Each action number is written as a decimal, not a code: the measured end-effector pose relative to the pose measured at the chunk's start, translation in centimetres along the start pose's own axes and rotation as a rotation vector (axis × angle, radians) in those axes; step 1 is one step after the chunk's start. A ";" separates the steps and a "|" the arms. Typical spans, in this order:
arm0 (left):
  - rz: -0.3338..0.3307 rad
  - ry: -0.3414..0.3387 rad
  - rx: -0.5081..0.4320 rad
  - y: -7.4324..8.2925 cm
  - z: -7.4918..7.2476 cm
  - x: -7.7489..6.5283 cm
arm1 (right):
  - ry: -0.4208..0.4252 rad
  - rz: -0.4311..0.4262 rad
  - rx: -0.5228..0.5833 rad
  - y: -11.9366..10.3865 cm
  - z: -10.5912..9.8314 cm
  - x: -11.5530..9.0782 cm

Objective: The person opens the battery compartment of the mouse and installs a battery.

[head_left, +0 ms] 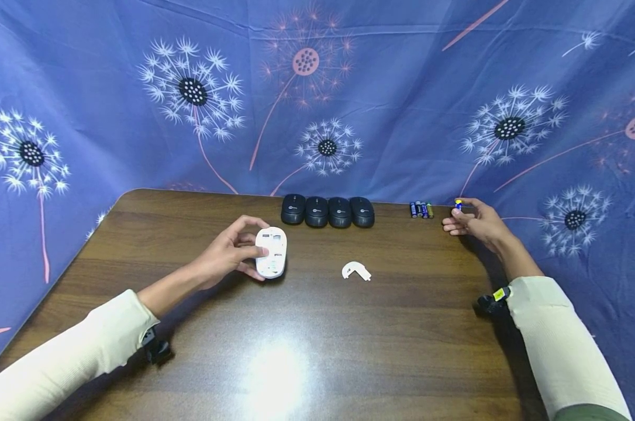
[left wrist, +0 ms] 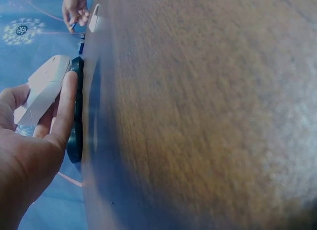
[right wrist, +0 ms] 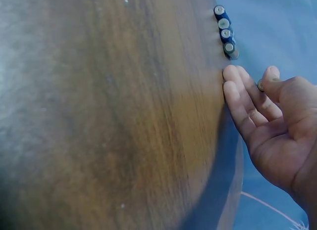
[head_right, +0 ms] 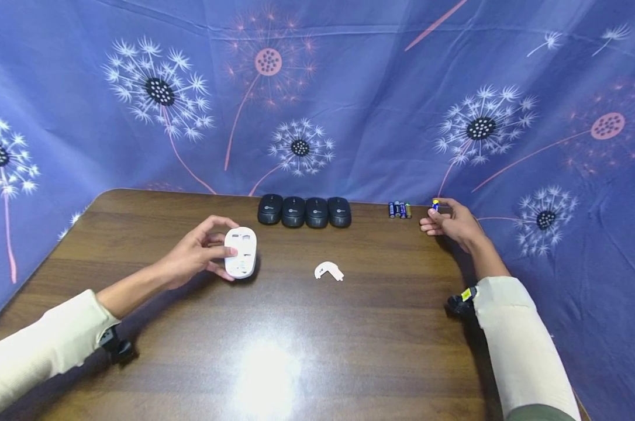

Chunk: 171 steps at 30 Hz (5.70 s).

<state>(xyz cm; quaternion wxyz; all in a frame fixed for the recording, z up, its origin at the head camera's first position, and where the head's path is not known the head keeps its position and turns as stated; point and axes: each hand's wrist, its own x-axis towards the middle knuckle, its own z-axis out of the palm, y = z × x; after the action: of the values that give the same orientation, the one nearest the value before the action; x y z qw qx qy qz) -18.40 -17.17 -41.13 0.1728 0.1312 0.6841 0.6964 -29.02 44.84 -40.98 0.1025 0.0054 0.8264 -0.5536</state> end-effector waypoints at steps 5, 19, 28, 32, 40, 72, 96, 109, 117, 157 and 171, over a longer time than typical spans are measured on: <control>0.002 -0.004 -0.003 -0.1 -0.1 0.1 | 0.010 -0.020 0.027 -0.6 0.5 -0.6; -0.003 -0.004 0.005 -0.3 -0.3 0.2 | -0.021 -0.163 0.084 -1.8 3.7 -2.7; 0.002 -0.009 0.009 -0.3 -0.2 0.2 | -0.061 -0.232 0.085 -2.6 5.9 -4.1; 0.003 -0.010 0.008 -0.3 -0.1 0.3 | -0.078 -0.245 0.054 -2.8 7.0 -4.4; -0.012 -0.016 0.011 -0.3 -0.1 0.2 | -0.102 -0.201 -0.089 -3.5 9.3 -5.2; -0.038 -0.011 0.010 -0.3 0.2 0.6 | -0.171 -0.252 -0.125 -7.3 17.2 -5.2; -0.054 -0.011 0.009 -0.4 0.1 0.5 | -0.218 -0.279 -0.105 -8.7 19.9 -5.2; -0.043 -0.013 0.004 -0.4 0.3 0.6 | -0.216 -0.294 -0.121 -9.2 20.2 -5.2; -0.033 -0.016 0.009 -0.3 0.5 0.7 | -0.242 -0.314 -0.094 -10.0 21.3 -5.2; -0.036 -0.030 0.000 -0.7 1.1 1.0 | -0.351 -0.389 -0.108 -12.1 28.6 -5.5; -0.046 -0.032 -0.009 -0.8 1.2 1.0 | -0.332 -0.444 -0.261 -12.8 31.3 -5.3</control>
<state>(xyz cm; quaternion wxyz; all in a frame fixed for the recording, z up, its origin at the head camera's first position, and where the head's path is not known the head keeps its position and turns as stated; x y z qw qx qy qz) -18.71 -15.67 -41.93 0.2002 0.1256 0.6808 0.6933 -20.33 11.76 -39.80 0.1126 -0.2791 0.8433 -0.4452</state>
